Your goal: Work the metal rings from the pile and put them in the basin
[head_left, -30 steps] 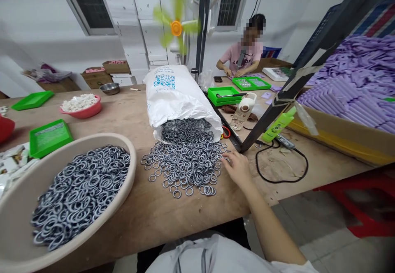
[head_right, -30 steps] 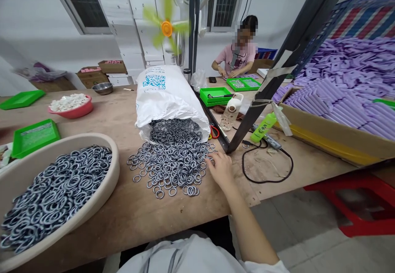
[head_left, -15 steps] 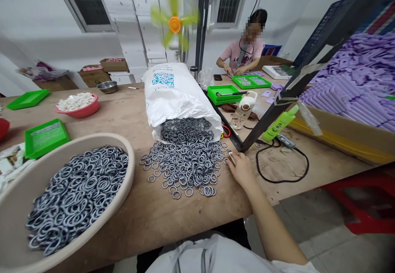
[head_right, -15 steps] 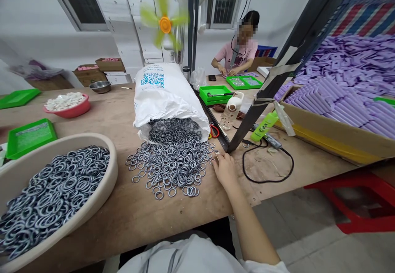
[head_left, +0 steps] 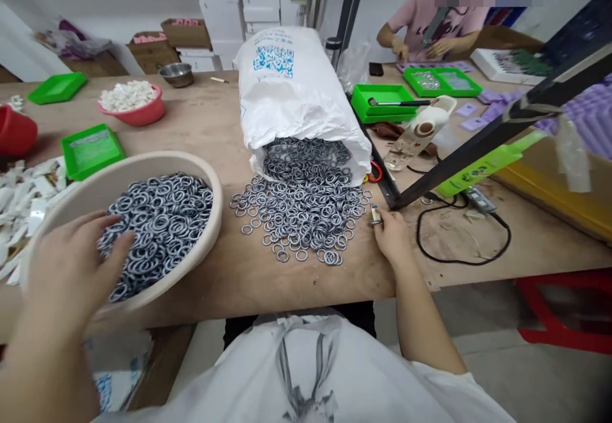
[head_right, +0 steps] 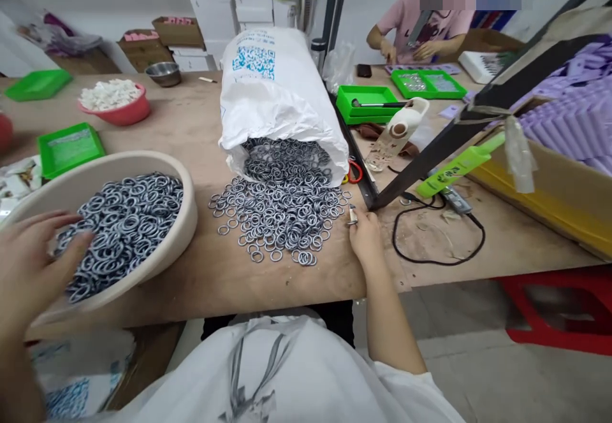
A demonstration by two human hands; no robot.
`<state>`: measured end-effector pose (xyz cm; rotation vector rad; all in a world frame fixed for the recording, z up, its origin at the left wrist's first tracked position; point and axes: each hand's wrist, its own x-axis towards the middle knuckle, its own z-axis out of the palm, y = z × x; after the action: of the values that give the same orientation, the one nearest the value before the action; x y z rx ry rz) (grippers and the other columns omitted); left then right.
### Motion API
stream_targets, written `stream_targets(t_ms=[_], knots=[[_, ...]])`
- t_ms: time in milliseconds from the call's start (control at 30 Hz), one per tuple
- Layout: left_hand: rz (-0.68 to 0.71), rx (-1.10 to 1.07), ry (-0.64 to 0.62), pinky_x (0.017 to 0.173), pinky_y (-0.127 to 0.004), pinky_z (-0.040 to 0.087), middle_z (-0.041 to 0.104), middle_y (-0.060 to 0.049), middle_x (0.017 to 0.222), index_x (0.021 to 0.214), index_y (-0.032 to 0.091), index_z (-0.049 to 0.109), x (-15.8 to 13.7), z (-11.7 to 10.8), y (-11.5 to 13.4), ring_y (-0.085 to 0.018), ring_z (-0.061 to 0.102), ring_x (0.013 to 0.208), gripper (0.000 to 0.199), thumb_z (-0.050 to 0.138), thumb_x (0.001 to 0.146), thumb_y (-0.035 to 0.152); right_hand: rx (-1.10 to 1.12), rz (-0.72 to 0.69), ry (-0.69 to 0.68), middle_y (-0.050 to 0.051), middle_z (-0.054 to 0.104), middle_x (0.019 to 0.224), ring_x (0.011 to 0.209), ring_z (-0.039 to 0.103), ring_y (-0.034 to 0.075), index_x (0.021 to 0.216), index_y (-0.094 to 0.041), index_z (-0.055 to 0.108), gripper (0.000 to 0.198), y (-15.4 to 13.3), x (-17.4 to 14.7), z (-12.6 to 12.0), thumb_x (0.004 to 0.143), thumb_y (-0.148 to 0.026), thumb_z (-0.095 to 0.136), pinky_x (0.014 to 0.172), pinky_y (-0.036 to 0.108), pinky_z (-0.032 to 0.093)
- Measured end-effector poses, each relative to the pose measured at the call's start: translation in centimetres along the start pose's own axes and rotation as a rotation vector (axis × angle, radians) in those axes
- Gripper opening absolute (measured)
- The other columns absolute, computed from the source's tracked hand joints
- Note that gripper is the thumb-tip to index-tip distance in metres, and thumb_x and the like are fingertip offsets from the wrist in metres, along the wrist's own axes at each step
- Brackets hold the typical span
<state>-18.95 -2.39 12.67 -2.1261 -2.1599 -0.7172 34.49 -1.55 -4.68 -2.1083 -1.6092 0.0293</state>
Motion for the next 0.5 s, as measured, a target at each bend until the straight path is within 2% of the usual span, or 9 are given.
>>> stream_targets(t_ms=[33, 100, 133, 200, 300, 367, 433, 500], knots=[[0.109, 0.011, 0.025, 0.111, -0.056, 0.038, 0.066, -0.008, 0.127, 0.104, 0.020, 0.065, -0.7, 0.6, 2.6, -0.032, 0.057, 0.123, 0.033, 0.055, 0.088, 0.048, -0.017, 0.013, -0.017, 0.016, 0.062, 0.101, 0.093, 0.059, 0.030, 0.127, -0.012, 0.066, 0.048, -0.2, 0.1, -0.3, 0.083, -0.019, 0.050, 0.088, 0.043, 0.048], [0.328, -0.081, -0.005, 0.105, -0.045, 0.046, 0.070, -0.007, 0.120, 0.106, 0.022, 0.067, -1.7, 3.0, 7.7, -0.025, 0.061, 0.116, 0.026, 0.050, 0.095, 0.039, -0.045, 0.057, -0.062, 0.016, 0.063, 0.104, 0.095, 0.060, 0.029, 0.132, -0.013, 0.064, 0.049, -0.9, 0.4, -0.8, 0.085, -0.025, 0.053, 0.088, 0.042, 0.047], [0.433, -0.148, -0.093, 0.103, -0.041, 0.048, 0.071, -0.007, 0.118, 0.107, 0.021, 0.067, -1.9, 4.7, 10.0, -0.023, 0.063, 0.113, 0.026, 0.046, 0.097, 0.033, -0.053, 0.081, -0.091, 0.016, 0.064, 0.105, 0.096, 0.061, 0.030, 0.133, -0.014, 0.062, 0.050, -1.2, 0.6, -1.1, 0.086, -0.029, 0.054, 0.087, 0.041, 0.047], [0.530, -0.218, -0.245, 0.102, -0.039, 0.048, 0.071, -0.008, 0.117, 0.106, 0.020, 0.069, -1.6, 9.0, 13.7, -0.022, 0.063, 0.112, 0.028, 0.044, 0.099, 0.030, -0.048, 0.119, -0.167, 0.015, 0.067, 0.104, 0.097, 0.062, 0.030, 0.133, -0.016, 0.062, 0.050, -1.7, 1.2, -1.6, 0.087, -0.032, 0.055, 0.084, 0.039, 0.047], [0.510, -0.190, -0.377, 0.100, -0.041, 0.048, 0.069, -0.012, 0.118, 0.113, 0.016, 0.067, 0.7, 15.5, 17.2, -0.025, 0.062, 0.110, 0.031, 0.041, 0.098, 0.020, 0.000, 0.141, -0.259, 0.012, 0.072, 0.094, 0.094, 0.063, 0.029, 0.126, -0.016, 0.066, 0.044, -2.2, 2.1, -1.9, 0.084, -0.026, 0.057, 0.080, 0.037, 0.046], [0.471, -0.171, -0.360, 0.102, -0.040, 0.045, 0.066, -0.014, 0.121, 0.123, 0.013, 0.063, 2.8, 18.8, 18.7, -0.026, 0.059, 0.114, 0.034, 0.040, 0.098, 0.020, 0.033, 0.176, -0.291, 0.011, 0.073, 0.090, 0.088, 0.065, 0.028, 0.121, -0.016, 0.068, 0.042, -2.4, 2.4, -2.0, 0.081, -0.022, 0.059, 0.078, 0.036, 0.046], [0.432, -0.130, -0.339, 0.103, -0.040, 0.044, 0.063, -0.016, 0.122, 0.126, 0.012, 0.062, 4.5, 20.9, 19.8, -0.028, 0.057, 0.116, 0.036, 0.043, 0.097, 0.024, 0.071, 0.197, -0.288, 0.010, 0.072, 0.088, 0.085, 0.065, 0.027, 0.117, -0.016, 0.069, 0.039, -2.6, 2.4, -1.9, 0.080, -0.020, 0.058, 0.077, 0.036, 0.046], [0.395, -0.096, -0.340, 0.100, -0.041, 0.044, 0.063, -0.017, 0.120, 0.123, 0.012, 0.064, 5.6, 22.1, 20.5, -0.029, 0.055, 0.116, 0.035, 0.046, 0.096, 0.025, 0.121, 0.169, -0.230, 0.011, 0.072, 0.090, 0.087, 0.065, 0.027, 0.112, -0.016, 0.071, 0.035, -2.6, 2.0, -1.8, 0.080, -0.020, 0.056, 0.080, 0.036, 0.047]])
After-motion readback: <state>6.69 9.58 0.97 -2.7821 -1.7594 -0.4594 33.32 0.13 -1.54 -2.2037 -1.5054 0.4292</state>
